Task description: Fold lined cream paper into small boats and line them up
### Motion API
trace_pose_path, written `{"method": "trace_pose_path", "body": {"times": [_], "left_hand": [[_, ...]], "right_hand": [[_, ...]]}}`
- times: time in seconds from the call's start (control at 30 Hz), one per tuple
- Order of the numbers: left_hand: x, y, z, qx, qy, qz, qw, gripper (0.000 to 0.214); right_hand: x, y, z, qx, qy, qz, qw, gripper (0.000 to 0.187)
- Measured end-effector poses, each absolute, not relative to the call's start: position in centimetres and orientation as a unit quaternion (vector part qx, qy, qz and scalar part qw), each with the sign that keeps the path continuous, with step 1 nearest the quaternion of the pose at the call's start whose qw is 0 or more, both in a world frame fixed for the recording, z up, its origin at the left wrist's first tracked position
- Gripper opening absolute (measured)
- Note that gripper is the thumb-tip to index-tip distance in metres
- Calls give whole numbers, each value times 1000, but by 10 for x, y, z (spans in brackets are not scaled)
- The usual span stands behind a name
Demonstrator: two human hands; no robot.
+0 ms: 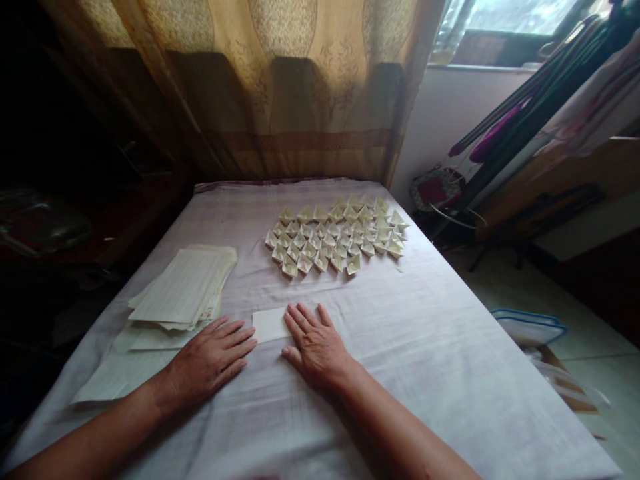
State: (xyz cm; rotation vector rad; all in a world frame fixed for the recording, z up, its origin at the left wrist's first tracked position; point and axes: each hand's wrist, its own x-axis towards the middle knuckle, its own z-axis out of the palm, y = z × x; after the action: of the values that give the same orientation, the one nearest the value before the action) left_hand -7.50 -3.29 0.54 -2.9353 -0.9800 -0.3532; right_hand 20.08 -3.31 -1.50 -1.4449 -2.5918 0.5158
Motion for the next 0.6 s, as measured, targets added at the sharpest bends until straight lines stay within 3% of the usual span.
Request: {"method": "trace_pose_path", "body": {"times": [0.17,0.33,0.43,0.6], "left_hand": [[-70,-28,8,-940,-321,-114,2,21],[-33,-32,12,-919,-373,-121,32,9],[-9,-38,11,-906,-415,-77,33,11],[4,-35,6,-903,-424,-26,61,11]], "right_hand": [[213,-34,-11,-472,-866,155,59,61],[210,-41,-10,-490,-855,129,110,54],[203,-50,-10,-436,-881,144,116,52],[207,-53,-8,-468,-864,149,106,45]]}}
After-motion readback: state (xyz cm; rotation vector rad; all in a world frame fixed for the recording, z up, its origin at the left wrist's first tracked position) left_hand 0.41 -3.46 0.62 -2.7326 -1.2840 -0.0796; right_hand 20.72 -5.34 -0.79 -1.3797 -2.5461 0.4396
